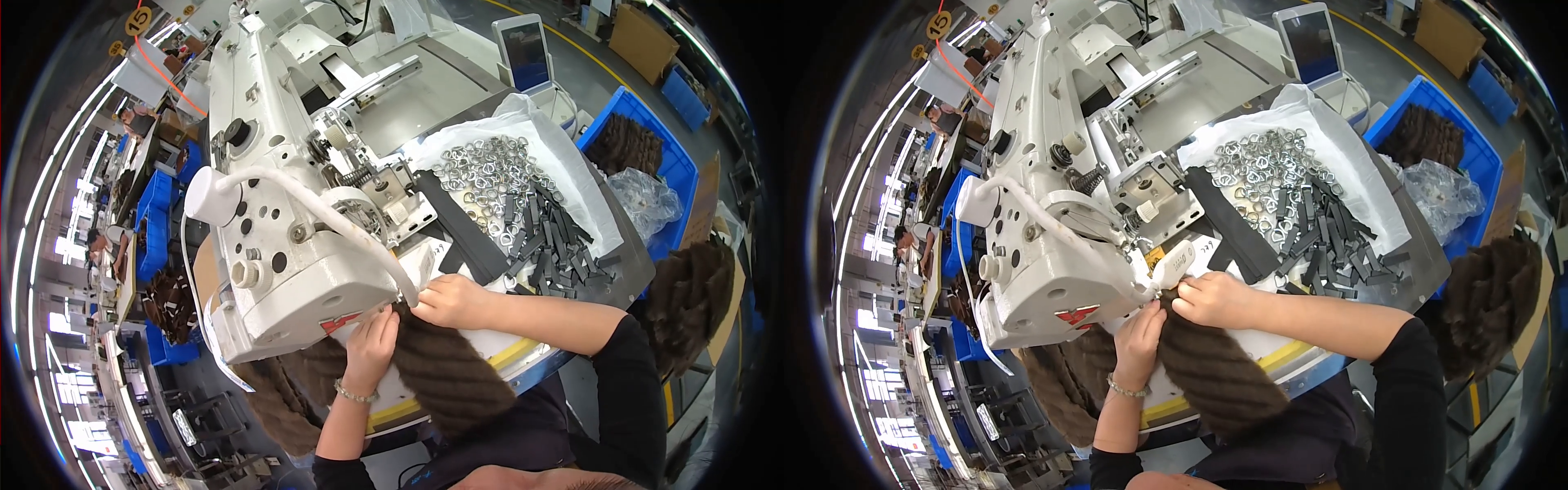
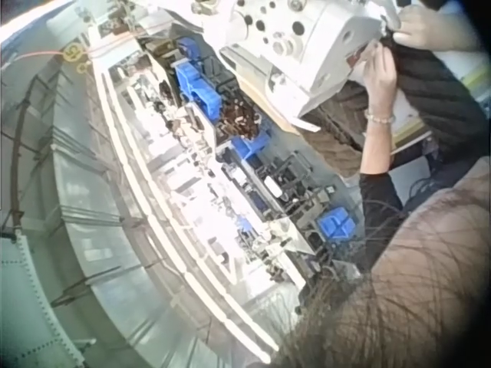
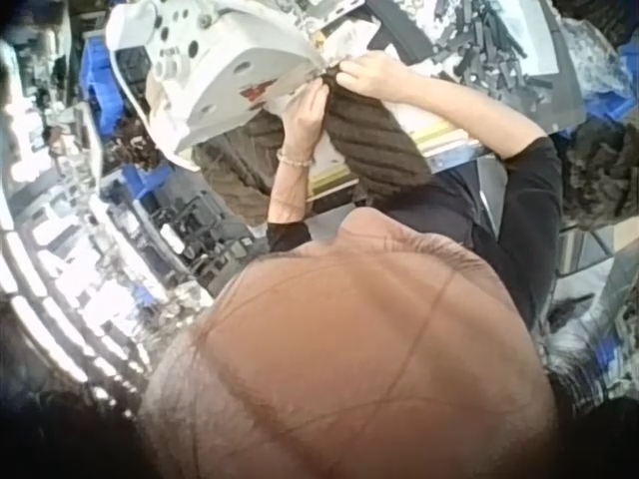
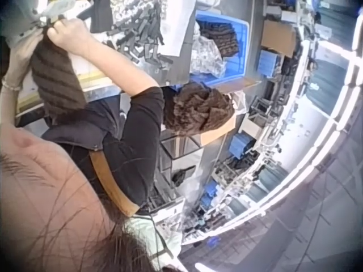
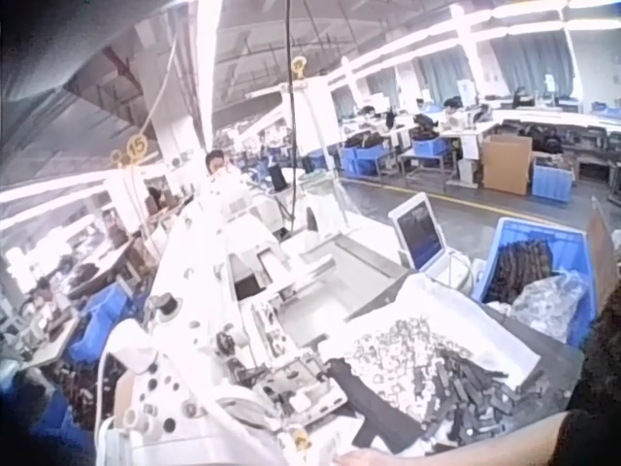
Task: Sewing pieces of fur onto fabric straps using an industrial sewing machine.
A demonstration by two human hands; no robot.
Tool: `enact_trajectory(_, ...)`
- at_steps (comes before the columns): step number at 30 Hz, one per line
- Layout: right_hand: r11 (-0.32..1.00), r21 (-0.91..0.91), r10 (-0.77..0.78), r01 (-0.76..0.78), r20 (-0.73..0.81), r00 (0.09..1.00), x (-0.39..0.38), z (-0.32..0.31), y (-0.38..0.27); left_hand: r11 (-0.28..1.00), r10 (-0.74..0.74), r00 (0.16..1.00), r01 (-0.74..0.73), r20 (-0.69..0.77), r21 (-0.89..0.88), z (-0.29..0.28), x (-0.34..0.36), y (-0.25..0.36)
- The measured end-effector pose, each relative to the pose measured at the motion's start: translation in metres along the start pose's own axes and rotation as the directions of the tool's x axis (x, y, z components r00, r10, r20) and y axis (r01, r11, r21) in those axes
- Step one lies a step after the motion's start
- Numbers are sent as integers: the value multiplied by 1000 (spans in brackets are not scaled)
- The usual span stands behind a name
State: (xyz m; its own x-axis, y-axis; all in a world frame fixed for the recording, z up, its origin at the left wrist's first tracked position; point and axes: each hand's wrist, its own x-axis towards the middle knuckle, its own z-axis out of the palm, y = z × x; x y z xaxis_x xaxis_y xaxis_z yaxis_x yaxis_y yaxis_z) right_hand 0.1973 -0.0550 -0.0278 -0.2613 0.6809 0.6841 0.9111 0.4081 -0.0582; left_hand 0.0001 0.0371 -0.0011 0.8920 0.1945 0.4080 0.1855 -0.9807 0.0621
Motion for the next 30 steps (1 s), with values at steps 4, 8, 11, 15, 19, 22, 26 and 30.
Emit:
enact_trajectory(4, 1000, 25, -15, 16, -10, 1000, 3, -2, 1, 999, 18, 1000, -17, -19, 34, 1, -1, -2)
enact_trajectory(8, 999, 43, -3, 2, 30, 1000, 1, -5, 1, 1000, 8, 1000, -7, -15, 30, 1, 0, 0)
enact_trajectory(11, 1000, 12, 8, -9, 70, 998, 2, -8, 1, 999, 15, 1000, -15, -20, 40, 3, -2, -1)
enact_trajectory(15, 999, -39, -12, 15, 84, 996, 4, -11, 0, 999, 13, 1000, -12, -26, 46, 5, -5, -2)
enact_trajectory(19, 999, -16, -35, 36, 57, 998, 2, -7, 2, 1000, 4, 998, -4, -68, -2, 2, 0, 0)
enact_trajectory(22, 999, 1, -32, 32, 71, 997, 2, -10, 3, 1000, -14, 997, 12, -78, -25, 3, -1, 0)
enact_trajectory(26, 999, -43, 9, -5, 94, 996, 5, -12, 2, 992, -110, 990, 104, -86, -72, 2, -3, 4)
enact_trajectory(30, 994, -87, 84, -69, 173, 981, 2, -11, -3, 981, -191, 981, 190, -21, -28, 2, -6, 5)
